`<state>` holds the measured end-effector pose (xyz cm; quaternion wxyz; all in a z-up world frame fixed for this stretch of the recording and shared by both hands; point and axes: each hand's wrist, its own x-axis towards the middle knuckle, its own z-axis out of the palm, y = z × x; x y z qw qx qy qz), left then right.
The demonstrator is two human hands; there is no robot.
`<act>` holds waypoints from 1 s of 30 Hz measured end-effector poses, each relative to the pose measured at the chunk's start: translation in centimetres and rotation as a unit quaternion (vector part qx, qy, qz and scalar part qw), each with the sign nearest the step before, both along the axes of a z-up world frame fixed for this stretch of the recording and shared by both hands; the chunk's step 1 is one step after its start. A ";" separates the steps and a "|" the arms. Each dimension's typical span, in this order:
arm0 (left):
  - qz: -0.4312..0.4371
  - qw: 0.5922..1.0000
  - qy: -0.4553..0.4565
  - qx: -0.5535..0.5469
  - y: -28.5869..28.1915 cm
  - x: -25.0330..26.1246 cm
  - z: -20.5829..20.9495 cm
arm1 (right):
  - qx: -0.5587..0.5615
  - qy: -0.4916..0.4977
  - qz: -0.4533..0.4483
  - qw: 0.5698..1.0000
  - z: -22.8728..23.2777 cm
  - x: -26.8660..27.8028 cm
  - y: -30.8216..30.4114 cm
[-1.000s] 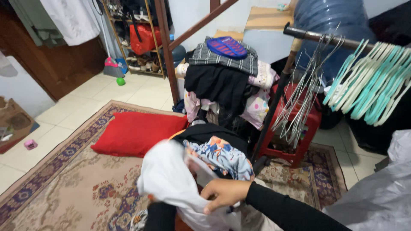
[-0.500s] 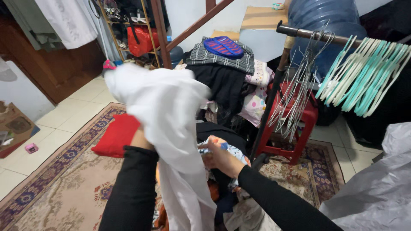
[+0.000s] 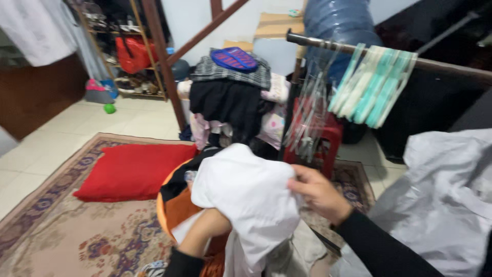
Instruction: The person takes a white shirt from a pile, places it on a hanger, and hangs it on a clothes rack. They then pick up another white shirt, place it on a hanger, and hang it on the rack. Finally, they pick up a patterned garment and place it on a hanger.
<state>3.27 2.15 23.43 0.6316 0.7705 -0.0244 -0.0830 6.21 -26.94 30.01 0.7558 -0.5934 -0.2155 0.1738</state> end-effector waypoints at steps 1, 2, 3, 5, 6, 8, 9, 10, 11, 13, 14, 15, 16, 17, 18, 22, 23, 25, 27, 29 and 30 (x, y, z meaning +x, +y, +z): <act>-0.021 1.000 0.009 0.019 0.1 -0.4 0.3 | 0.001 0.007 -0.046 0.999 0.8 -1.2 -1.8; -0.045 0.998 0.016 0.040 0.3 -0.5 1.1 | 0.037 0.017 -0.068 0.997 2.0 -2.2 -3.7; -0.074 0.996 0.015 0.056 0.2 -0.7 2.1 | 0.073 0.027 -0.090 0.993 3.4 -3.2 -5.5; -0.158 0.984 -0.030 0.079 -0.3 -1.7 4.7 | 0.090 0.016 -0.149 0.985 6.0 -5.9 -8.6; -0.189 0.982 -0.015 0.029 -1.0 -2.6 6.2 | 0.092 0.002 -0.174 0.980 7.1 -7.6 -9.9; -0.286 0.955 0.041 -0.064 -2.1 -5.9 8.9 | 0.117 -0.039 -0.184 0.975 9.5 -10.7 -12.2; -0.352 0.926 0.083 -0.107 -3.0 -7.3 10.3 | 0.140 -0.068 -0.168 0.974 10.8 -12.1 -13.4; -0.449 0.887 0.008 -0.106 -4.6 -7.9 11.4 | 0.144 -0.081 -0.171 0.971 11.7 -13.7 -14.4; -0.539 0.833 -0.067 -0.104 -6.1 -8.4 12.3 | 0.134 -0.092 -0.182 0.970 12.0 -15.0 -14.8; -0.541 0.829 -0.137 0.035 -9.2 -9.0 13.0 | 0.101 -0.102 -0.203 0.969 12.2 -16.7 -14.8; -0.524 0.845 -0.106 -0.020 -11.1 -9.2 13.0 | 0.072 -0.105 -0.210 0.969 11.9 -16.8 -14.2; -0.505 0.857 -0.073 -0.074 -12.8 -9.3 12.7 | 0.036 -0.109 -0.216 0.970 11.4 -16.6 -13.3; -0.484 0.865 -0.040 -0.127 -14.5 -9.3 12.1 | -0.005 -0.113 -0.223 0.968 10.5 -16.3 -12.0; -0.432 0.886 -0.086 -0.144 -16.2 -9.1 11.4 | -0.048 -0.121 -0.229 0.965 9.6 -16.0 -10.7; -0.378 0.902 -0.130 -0.161 -18.0 -8.9 10.4 | -0.090 -0.129 -0.236 0.959 9.0 -15.6 -9.7; -0.152 0.944 -0.214 -0.200 -22.3 -5.3 6.2 | -0.235 -0.098 -0.260 0.931 8.1 -12.5 -8.0; -0.102 0.961 -0.173 -0.188 -22.6 -3.9 5.5 | -0.188 -0.092 -0.238 0.949 8.3 -11.5 -8.3; -0.044 0.971 -0.025 -0.233 -21.0 -1.6 4.4 | -0.092 -0.081 -0.187 0.975 8.2 -9.1 -8.7; -0.056 0.951 -0.061 -0.298 -19.4 0.2 4.8 | -0.091 -0.082 -0.207 0.971 7.8 -7.4 -9.1; -0.061 0.958 -0.112 -0.256 -17.8 0.8 5.5 | -0.088 -0.059 -0.214 0.971 6.9 -6.5 -9.3; -0.061 0.971 -0.146 -0.180 -17.0 1.0 6.1 | -0.086 -0.040 -0.212 0.973 6.5 -6.1 -9.4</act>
